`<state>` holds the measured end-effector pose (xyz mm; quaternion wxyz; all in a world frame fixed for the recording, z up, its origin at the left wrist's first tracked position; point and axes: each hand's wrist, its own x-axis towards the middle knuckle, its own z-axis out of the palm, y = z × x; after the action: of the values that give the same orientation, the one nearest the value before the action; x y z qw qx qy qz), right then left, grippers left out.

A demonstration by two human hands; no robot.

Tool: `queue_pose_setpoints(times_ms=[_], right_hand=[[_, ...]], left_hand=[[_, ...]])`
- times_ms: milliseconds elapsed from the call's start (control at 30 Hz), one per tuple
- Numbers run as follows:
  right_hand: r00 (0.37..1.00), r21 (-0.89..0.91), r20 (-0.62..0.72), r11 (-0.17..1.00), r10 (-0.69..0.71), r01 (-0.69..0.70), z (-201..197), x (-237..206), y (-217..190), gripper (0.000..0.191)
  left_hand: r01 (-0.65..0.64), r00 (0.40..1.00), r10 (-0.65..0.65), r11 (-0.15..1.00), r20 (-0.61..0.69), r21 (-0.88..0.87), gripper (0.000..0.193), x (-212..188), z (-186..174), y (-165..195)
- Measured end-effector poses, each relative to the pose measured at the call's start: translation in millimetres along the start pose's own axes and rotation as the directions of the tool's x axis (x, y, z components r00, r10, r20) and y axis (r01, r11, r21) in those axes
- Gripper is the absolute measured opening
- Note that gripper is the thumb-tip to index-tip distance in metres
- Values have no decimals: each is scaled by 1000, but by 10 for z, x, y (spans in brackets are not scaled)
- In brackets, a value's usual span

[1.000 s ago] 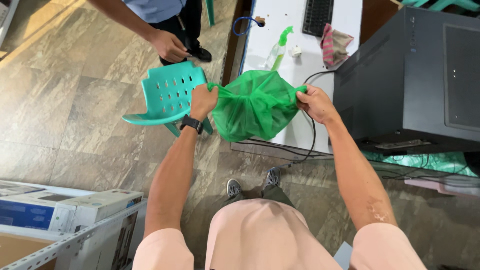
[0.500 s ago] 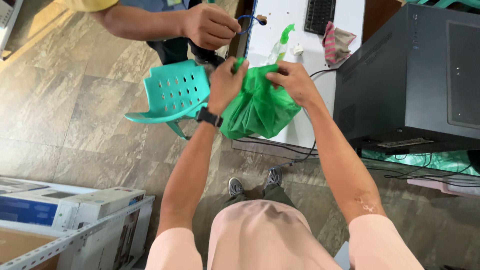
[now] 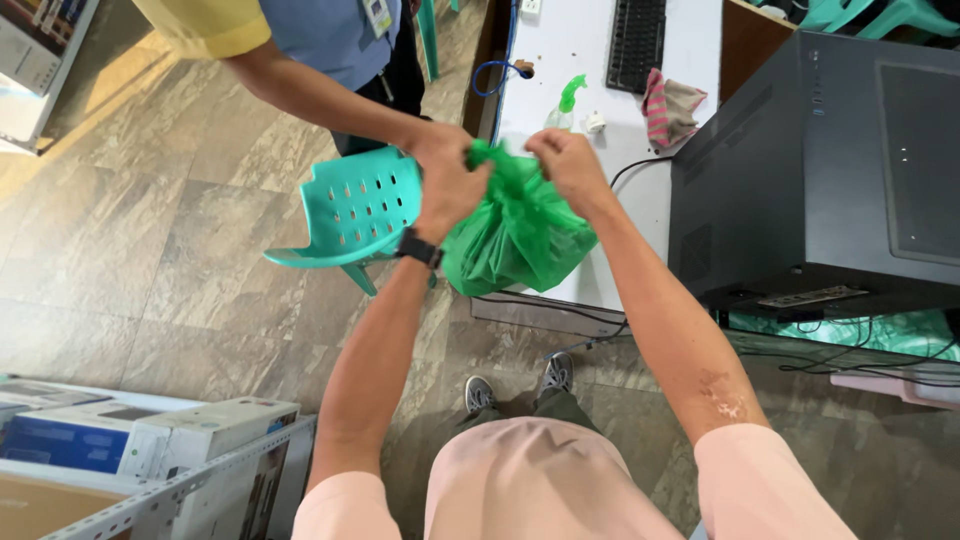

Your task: The person uses a keyboard and mouse at a desktop computer, then unplugs cables from the computer tower and coils them. They place the coiled cables into a green plastic bag, lift the computer tower, and carry it out of the shop toward a parked vehicle.

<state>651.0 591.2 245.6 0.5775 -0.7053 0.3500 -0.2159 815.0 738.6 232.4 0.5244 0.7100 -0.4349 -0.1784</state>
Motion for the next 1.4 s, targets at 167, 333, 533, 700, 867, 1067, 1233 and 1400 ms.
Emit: queue_pose_setpoints(times_ms=[167,333,533,700,867,1067,1233,1400], right_hand=[[975,-52,99,977,-200,206,-131,-82,93,16],[959,-210,142,939,-245,271,139,-177,133,23],[987,255,146,967,-61,22,163,-67,192,6],[978,314,203,949,-53,-13,269,-109,113,9],[931,300,359,952,-59,-55,349,-67,-16,40],[936,215,350,976,-35,-44,303,120,170,26],[925,480,380,858,-16,-182,327,227,204,18],[964,607,266,776,2,-170,414,264,-13,20]], left_hand=[[-13,1000,15,982,6,-189,23,-1,-67,-126],[197,978,-184,970,98,-141,40,29,17,80],[86,974,-40,976,221,-202,35,-67,-114,65],[230,902,-216,973,374,7,29,-22,-142,-12],[-72,951,27,988,307,137,27,43,-221,58],[-39,978,44,999,203,-27,31,-32,-129,-109],[202,954,-29,798,300,-567,46,62,-237,-311],[186,960,-65,876,272,-446,42,133,-427,-148]])
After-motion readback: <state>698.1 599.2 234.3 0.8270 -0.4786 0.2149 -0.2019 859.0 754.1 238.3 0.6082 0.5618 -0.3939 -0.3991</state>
